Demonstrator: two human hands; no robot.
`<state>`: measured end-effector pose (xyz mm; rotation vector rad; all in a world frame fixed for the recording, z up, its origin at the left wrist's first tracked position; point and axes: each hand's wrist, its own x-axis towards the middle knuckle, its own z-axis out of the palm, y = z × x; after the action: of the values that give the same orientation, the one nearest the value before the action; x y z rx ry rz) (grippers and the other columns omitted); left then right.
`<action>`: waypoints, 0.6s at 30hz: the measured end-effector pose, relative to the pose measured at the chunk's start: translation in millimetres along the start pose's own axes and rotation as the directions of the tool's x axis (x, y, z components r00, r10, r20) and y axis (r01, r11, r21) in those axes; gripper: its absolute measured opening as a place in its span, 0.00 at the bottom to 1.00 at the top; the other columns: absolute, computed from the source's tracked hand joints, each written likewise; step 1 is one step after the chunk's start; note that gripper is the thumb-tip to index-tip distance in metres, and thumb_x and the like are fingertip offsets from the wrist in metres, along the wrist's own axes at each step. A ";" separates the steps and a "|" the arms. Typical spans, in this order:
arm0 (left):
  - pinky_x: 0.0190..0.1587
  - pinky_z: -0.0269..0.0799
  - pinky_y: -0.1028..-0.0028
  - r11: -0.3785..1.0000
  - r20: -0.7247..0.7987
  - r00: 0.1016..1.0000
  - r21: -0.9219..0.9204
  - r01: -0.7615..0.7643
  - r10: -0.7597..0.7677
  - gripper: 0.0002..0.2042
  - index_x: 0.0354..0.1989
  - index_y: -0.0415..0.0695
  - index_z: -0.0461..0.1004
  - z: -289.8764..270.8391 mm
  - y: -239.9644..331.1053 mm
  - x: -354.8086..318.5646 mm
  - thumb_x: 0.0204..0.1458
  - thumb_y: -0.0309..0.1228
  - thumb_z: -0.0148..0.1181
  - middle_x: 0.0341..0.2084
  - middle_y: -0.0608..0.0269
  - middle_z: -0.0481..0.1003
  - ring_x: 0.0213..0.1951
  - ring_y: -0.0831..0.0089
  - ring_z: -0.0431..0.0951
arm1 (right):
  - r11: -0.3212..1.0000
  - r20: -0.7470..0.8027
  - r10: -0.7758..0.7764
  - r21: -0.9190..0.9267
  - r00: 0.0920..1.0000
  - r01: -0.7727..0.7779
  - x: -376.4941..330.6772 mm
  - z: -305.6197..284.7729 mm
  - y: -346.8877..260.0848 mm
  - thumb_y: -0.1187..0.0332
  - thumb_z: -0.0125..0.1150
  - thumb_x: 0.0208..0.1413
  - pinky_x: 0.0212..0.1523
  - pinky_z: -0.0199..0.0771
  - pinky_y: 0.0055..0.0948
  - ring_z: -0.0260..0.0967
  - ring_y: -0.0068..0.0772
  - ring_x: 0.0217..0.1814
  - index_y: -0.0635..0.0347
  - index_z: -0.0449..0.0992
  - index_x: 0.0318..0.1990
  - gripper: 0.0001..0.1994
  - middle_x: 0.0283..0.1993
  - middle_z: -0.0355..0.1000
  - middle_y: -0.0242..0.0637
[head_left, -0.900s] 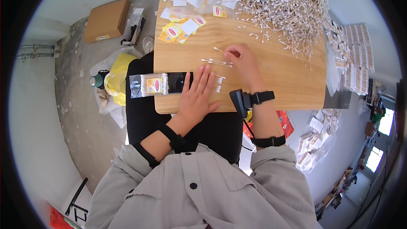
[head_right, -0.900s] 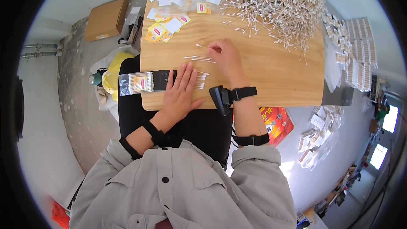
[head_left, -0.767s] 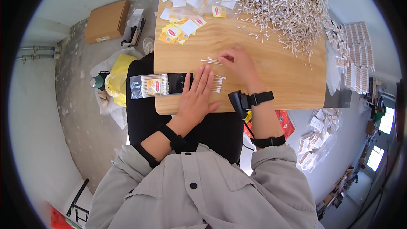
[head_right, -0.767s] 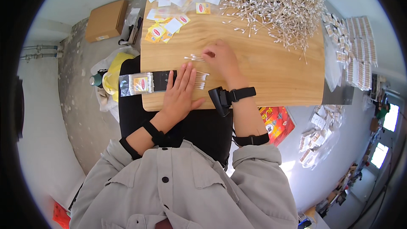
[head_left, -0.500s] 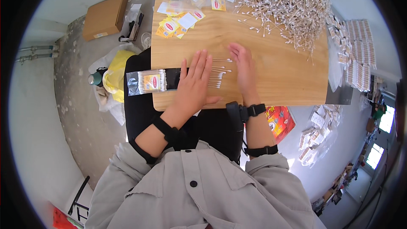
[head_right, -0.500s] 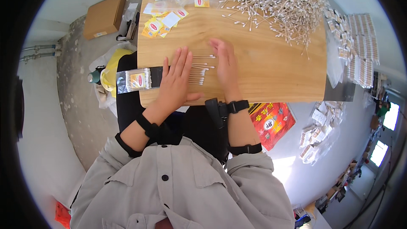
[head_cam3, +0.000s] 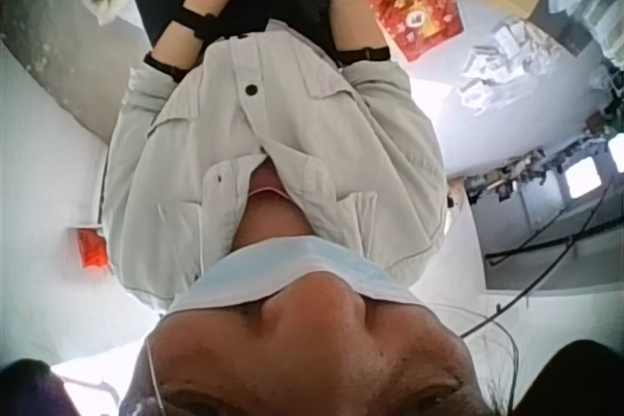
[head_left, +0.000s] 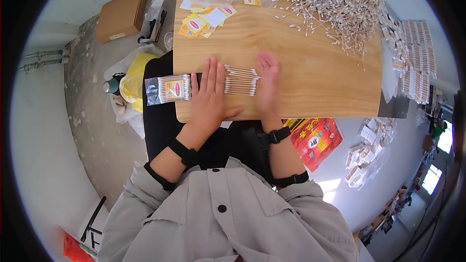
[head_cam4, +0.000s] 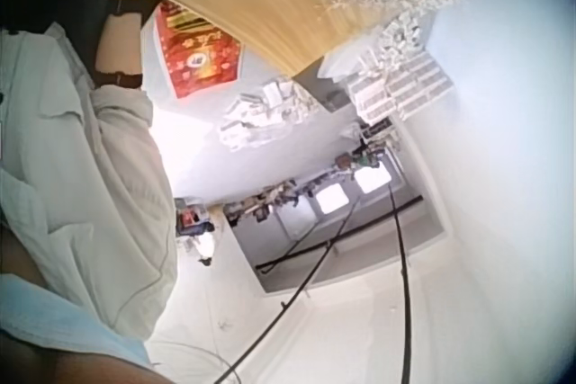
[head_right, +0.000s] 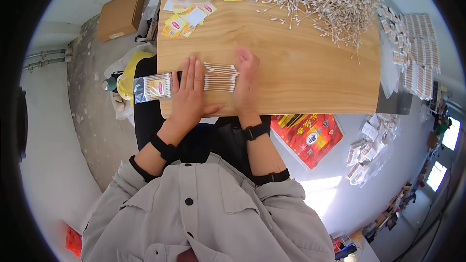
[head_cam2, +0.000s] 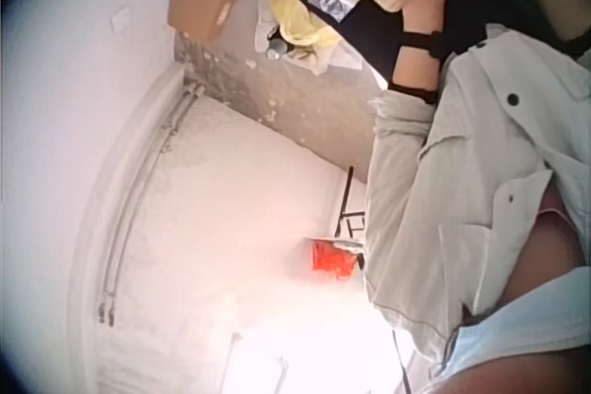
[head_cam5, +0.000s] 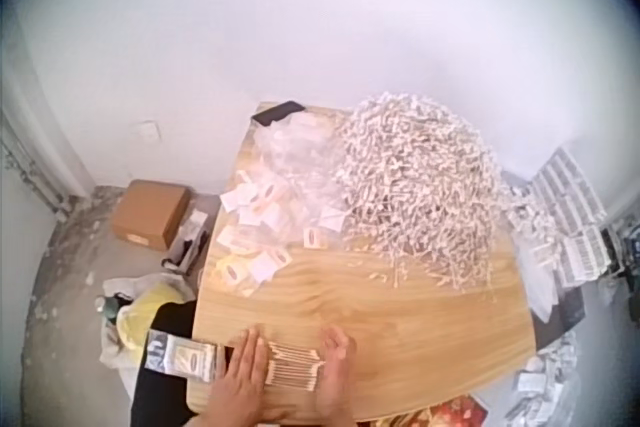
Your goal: The person sits at a wooden table and manually packs cotton swabs into small plastic sleeves. They gather loose swabs from a large pile, align them into neat rows, and insert the bundles into packaging. The person repeats this process continuously, handling the swabs and sleeves by hand.
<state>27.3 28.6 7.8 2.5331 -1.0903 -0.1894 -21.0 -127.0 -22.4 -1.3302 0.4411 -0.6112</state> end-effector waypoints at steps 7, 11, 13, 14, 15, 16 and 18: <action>0.71 0.41 0.49 0.997 -0.008 1.000 -0.082 -0.018 0.017 0.61 0.70 0.32 0.46 4.3 7.3 -7.0 0.30 0.50 0.77 0.71 0.41 0.47 0.74 0.53 0.46 | 0.993 -0.007 0.055 0.108 0.998 -0.054 -2.1 13.8 0.9 0.52 0.33 0.72 0.74 0.48 0.40 0.55 0.44 0.71 0.69 0.56 0.65 0.27 0.65 0.58 0.48; 0.71 0.43 0.50 0.992 -0.047 0.996 -0.101 -0.075 0.071 0.60 0.70 0.31 0.47 0.6 2.4 4.2 0.30 0.48 0.77 0.70 0.40 0.48 0.73 0.50 0.47 | 0.993 0.024 0.028 0.110 0.999 -0.031 -2.9 5.5 4.2 0.54 0.36 0.72 0.71 0.53 0.41 0.55 0.44 0.71 0.70 0.56 0.64 0.27 0.65 0.57 0.50; 0.71 0.43 0.51 0.988 0.001 0.992 -0.092 -0.124 0.125 0.60 0.70 0.31 0.48 -0.1 1.9 6.9 0.30 0.48 0.77 0.70 0.40 0.48 0.73 0.49 0.47 | 0.993 0.038 0.034 0.114 0.999 -0.039 -2.3 9.4 1.4 0.53 0.36 0.71 0.71 0.53 0.40 0.55 0.43 0.71 0.70 0.56 0.64 0.27 0.65 0.57 0.50; 0.71 0.43 0.51 0.988 0.008 0.993 -0.099 -0.120 0.121 0.60 0.69 0.31 0.48 -0.6 3.1 2.1 0.30 0.48 0.77 0.70 0.40 0.48 0.73 0.49 0.46 | 0.992 0.045 0.037 0.115 0.998 -0.042 -2.3 11.2 -0.1 0.53 0.36 0.71 0.71 0.53 0.40 0.55 0.43 0.71 0.70 0.55 0.65 0.27 0.65 0.57 0.50; 0.71 0.42 0.51 0.988 0.011 0.993 -0.103 -0.118 0.120 0.60 0.69 0.30 0.48 -2.0 5.2 -4.2 0.30 0.49 0.77 0.70 0.40 0.48 0.73 0.49 0.46 | 0.992 0.022 0.065 0.109 0.998 -0.067 -3.4 12.0 -1.3 0.53 0.35 0.72 0.72 0.51 0.40 0.55 0.43 0.71 0.70 0.55 0.65 0.27 0.65 0.57 0.49; 0.71 0.42 0.50 0.987 0.015 0.993 -0.107 -0.116 0.119 0.60 0.69 0.30 0.48 -3.5 6.0 -7.6 0.31 0.50 0.76 0.71 0.41 0.48 0.73 0.49 0.46 | 0.990 -0.001 0.093 0.103 0.996 -0.092 -6.8 12.0 -3.6 0.53 0.34 0.72 0.73 0.50 0.40 0.54 0.43 0.72 0.70 0.55 0.65 0.27 0.65 0.58 0.49; 0.71 0.40 0.50 1.000 0.013 1.000 -0.011 -0.001 0.001 0.60 0.69 0.29 0.48 -7.6 5.8 -9.8 0.32 0.54 0.74 0.71 0.41 0.47 0.74 0.50 0.44 | 0.994 -0.029 0.091 0.067 0.995 -0.089 -9.3 10.9 -4.4 0.53 0.33 0.72 0.74 0.48 0.39 0.53 0.43 0.72 0.70 0.55 0.65 0.27 0.65 0.58 0.49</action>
<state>18.7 34.3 16.8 2.5249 -1.0926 -0.2119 -22.1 -113.3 -16.4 -1.2328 0.5010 -0.5680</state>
